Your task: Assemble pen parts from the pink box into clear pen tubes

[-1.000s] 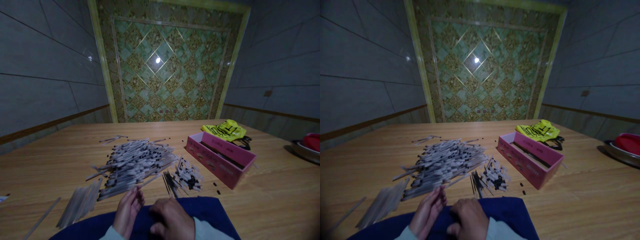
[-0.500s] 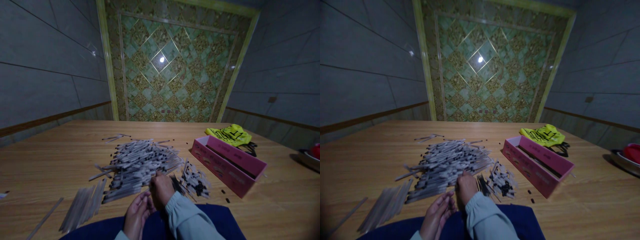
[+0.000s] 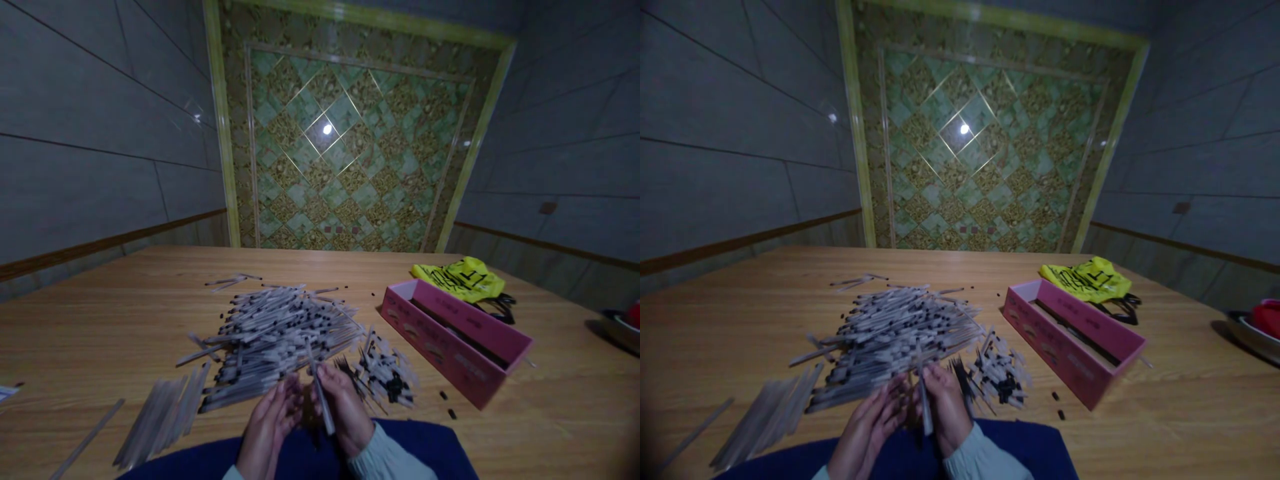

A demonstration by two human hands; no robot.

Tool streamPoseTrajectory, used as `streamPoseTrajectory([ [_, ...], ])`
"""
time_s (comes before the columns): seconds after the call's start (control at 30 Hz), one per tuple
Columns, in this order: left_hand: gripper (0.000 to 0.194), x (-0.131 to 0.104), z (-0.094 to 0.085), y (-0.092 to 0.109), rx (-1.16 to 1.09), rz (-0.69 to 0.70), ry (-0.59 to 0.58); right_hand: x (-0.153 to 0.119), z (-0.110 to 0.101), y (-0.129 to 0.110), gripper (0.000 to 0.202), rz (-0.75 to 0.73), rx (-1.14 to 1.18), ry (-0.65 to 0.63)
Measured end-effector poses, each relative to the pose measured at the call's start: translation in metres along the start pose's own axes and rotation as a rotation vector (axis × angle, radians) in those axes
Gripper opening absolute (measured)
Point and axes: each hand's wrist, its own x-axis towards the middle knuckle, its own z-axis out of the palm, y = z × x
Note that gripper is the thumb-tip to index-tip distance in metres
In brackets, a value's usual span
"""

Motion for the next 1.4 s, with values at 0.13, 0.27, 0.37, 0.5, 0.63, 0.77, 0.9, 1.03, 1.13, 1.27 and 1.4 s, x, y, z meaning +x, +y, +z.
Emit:
streamPoseTrajectory([
  [0.13,0.038,-0.001,0.02,0.008,0.135,-0.004,-0.133,-0.001,-0.005,0.016,0.047,0.011,0.033,-0.078],
  [0.27,0.039,0.002,0.02,0.006,0.173,0.031,-0.126,-0.001,-0.005,0.026,0.051,0.026,0.011,-0.137],
  [0.37,0.034,0.007,0.003,0.009,0.12,0.078,-0.088,-0.001,-0.006,0.035,0.053,0.074,0.028,-0.168],
  [0.5,0.03,0.012,-0.014,0.015,0.043,0.073,-0.011,-0.004,-0.011,0.039,0.05,0.213,0.052,-0.261],
  [0.63,0.031,0.009,-0.012,0.015,-0.025,0.053,0.022,-0.007,-0.018,0.032,0.039,0.36,0.152,-0.492],
  [0.77,0.033,0.004,-0.005,0.014,0.008,0.026,-0.067,-0.01,-0.022,0.024,0.03,0.49,0.274,-0.666],
  [0.9,0.027,0.002,-0.005,0.016,0.058,0.059,-0.097,-0.012,-0.018,0.023,0.031,0.487,0.254,-0.64],
  [1.03,0.03,0.001,-0.005,0.018,0.088,0.082,-0.027,-0.013,-0.014,0.025,0.038,0.372,0.072,-0.465],
  [1.13,0.032,-0.001,-0.004,0.018,0.102,0.08,0.004,-0.012,-0.01,0.023,0.049,0.258,-0.107,-0.395],
  [1.27,0.033,-0.002,-0.003,0.016,0.092,0.073,0.063,-0.021,0.0,0.015,0.045,0.105,-0.537,-0.248],
  [1.4,0.033,-0.001,-0.004,0.013,0.08,0.103,0.092,-0.034,0.013,0.013,0.021,-0.314,-1.048,0.032],
])
